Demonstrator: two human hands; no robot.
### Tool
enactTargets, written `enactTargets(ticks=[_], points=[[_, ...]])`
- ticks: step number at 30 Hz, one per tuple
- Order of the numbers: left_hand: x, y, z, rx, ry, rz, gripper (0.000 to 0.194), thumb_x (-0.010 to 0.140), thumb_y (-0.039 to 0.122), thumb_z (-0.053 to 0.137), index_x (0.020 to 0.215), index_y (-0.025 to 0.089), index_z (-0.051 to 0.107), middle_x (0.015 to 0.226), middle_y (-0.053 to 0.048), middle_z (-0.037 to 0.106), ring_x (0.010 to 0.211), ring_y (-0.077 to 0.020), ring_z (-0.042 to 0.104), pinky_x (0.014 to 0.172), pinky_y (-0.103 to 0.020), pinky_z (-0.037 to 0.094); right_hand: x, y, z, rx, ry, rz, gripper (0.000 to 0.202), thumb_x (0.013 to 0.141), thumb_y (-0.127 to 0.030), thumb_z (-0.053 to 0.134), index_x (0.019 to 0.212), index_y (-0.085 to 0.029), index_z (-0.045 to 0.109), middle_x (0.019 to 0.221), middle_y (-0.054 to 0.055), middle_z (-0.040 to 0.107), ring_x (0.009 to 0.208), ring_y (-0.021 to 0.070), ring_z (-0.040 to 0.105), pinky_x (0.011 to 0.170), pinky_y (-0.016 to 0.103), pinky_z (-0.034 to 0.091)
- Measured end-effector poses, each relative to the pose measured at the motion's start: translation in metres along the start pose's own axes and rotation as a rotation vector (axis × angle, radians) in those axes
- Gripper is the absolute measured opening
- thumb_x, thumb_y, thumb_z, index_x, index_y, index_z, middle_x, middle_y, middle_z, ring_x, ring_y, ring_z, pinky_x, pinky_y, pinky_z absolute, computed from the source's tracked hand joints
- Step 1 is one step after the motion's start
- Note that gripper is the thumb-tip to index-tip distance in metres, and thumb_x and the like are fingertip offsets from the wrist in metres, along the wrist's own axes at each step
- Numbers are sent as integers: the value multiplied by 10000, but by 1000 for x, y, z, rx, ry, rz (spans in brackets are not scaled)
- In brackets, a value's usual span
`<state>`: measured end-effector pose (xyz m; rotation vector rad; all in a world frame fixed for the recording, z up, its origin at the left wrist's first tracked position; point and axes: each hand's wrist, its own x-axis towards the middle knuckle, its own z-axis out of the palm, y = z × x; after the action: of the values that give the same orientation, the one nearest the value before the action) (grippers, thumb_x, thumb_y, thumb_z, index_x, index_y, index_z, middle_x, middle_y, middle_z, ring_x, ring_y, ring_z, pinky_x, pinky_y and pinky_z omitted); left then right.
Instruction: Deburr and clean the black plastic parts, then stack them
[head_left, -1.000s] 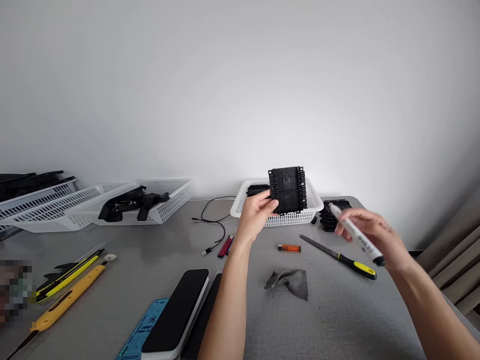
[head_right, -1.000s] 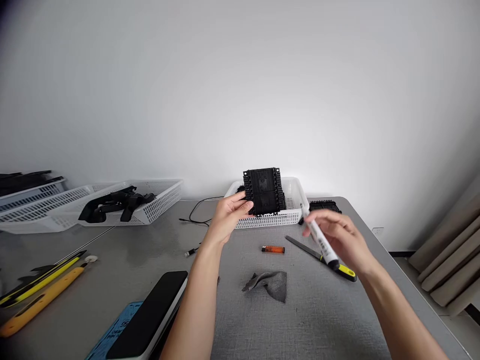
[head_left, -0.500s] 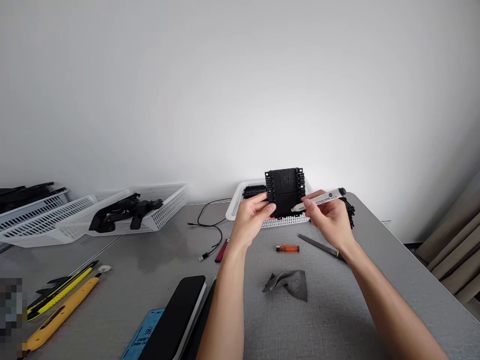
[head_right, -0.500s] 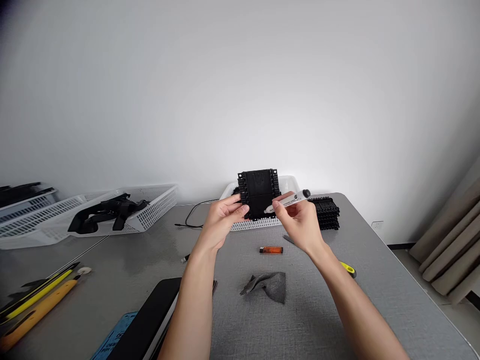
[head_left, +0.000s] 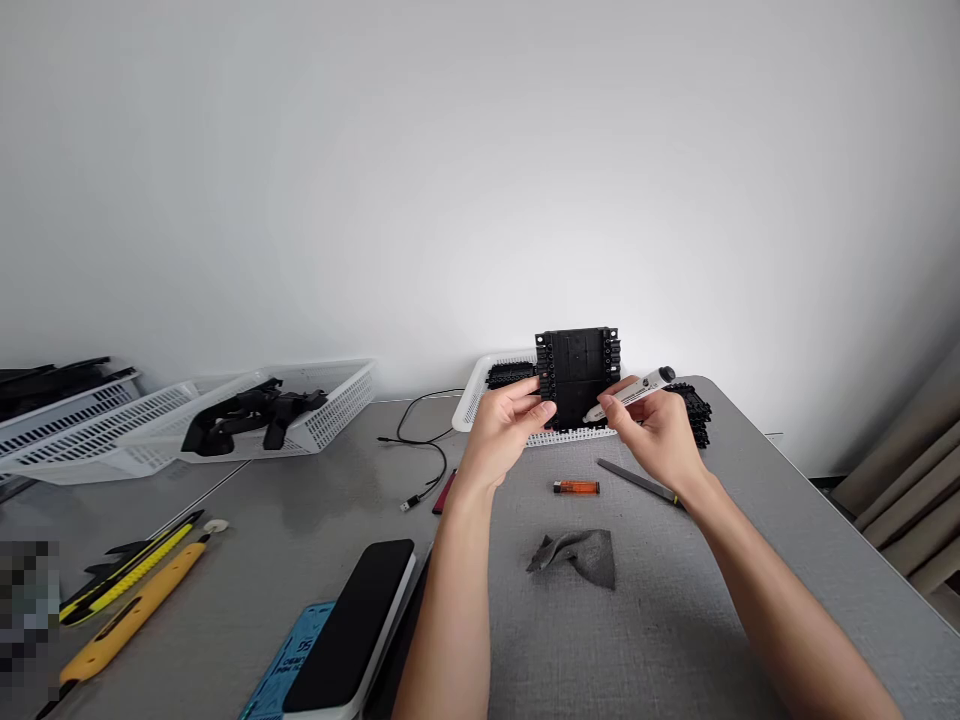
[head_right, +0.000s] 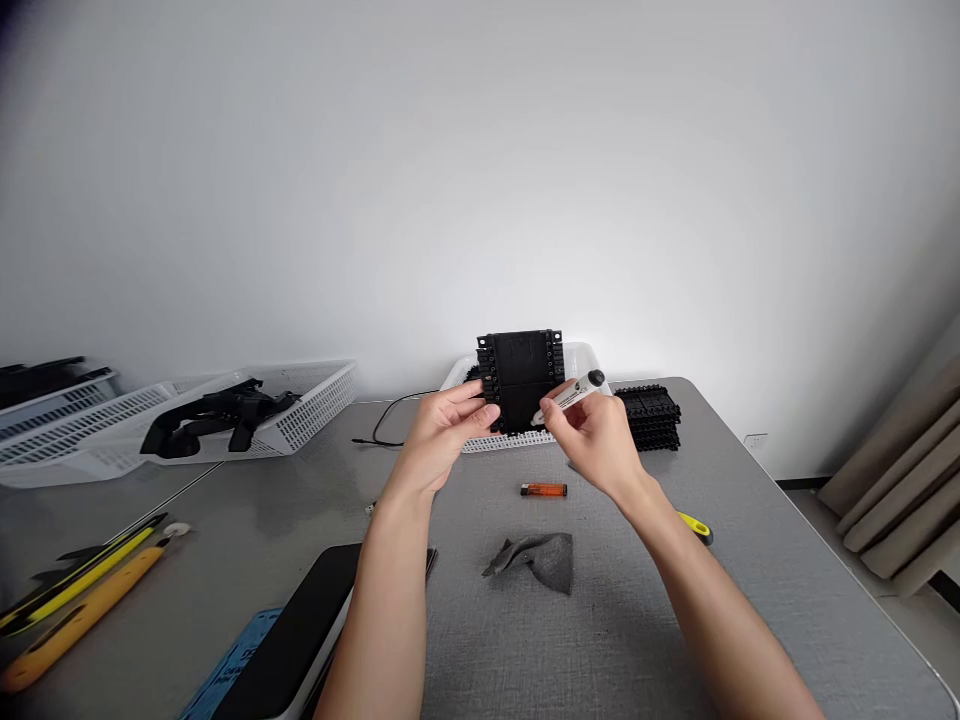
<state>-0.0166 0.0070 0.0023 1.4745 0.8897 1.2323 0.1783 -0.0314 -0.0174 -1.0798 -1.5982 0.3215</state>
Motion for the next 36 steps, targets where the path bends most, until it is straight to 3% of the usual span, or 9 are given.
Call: enactTargets(ticks=[9, 17, 23, 28, 31, 36], points=[[-1, -1, 1, -11, -4, 2, 682, 657, 377, 852, 1249, 86, 680, 1095, -165, 756, 968, -315, 701, 734, -387, 609, 1, 0, 0, -30, -12, -8, 306, 937, -372, 548, 740, -157, 641, 487, -44, 450, 439, 83, 350, 457, 242, 256], [0, -2, 1, -19, 17, 2, 663, 627, 365, 873, 1207, 91, 705, 1142, -180, 741, 989, -344, 701, 721, -409, 617, 1, 3, -2, 27, -33, 44, 306, 926, -392, 553, 767, -150, 651, 616, -2, 562, 495, 89, 399, 475, 234, 295], [0, -3, 2, -4, 17, 0, 707, 617, 370, 875, 1236, 85, 688, 1093, -159, 759, 981, -336, 698, 718, -407, 624, 2, 1, -3, 123, -39, 78, 297, 914, -381, 566, 722, -158, 609, 592, -15, 521, 502, 84, 395, 465, 225, 289], [1, -5, 2, -6, 34, -12, 628, 639, 362, 863, 1189, 97, 715, 1055, -152, 764, 981, -341, 696, 695, -414, 627, -2, -4, -6, 251, 68, 29, 267, 894, -415, 601, 861, -160, 673, 642, 8, 605, 486, 96, 471, 448, 229, 353], [1, -4, 2, -13, 19, -24, 606, 657, 376, 848, 1172, 85, 718, 1032, -153, 761, 962, -337, 699, 685, -419, 627, -4, -5, -5, 116, 141, -45, 185, 849, -363, 645, 862, -180, 673, 603, -10, 605, 476, 98, 471, 462, 237, 365], [0, -3, 2, -17, 9, -33, 624, 651, 369, 845, 1184, 75, 709, 944, -136, 765, 915, -314, 701, 654, -398, 627, -5, -5, 0, -83, 143, -141, 103, 826, -282, 608, 803, -194, 657, 511, -55, 537, 428, 75, 402, 471, 228, 343]])
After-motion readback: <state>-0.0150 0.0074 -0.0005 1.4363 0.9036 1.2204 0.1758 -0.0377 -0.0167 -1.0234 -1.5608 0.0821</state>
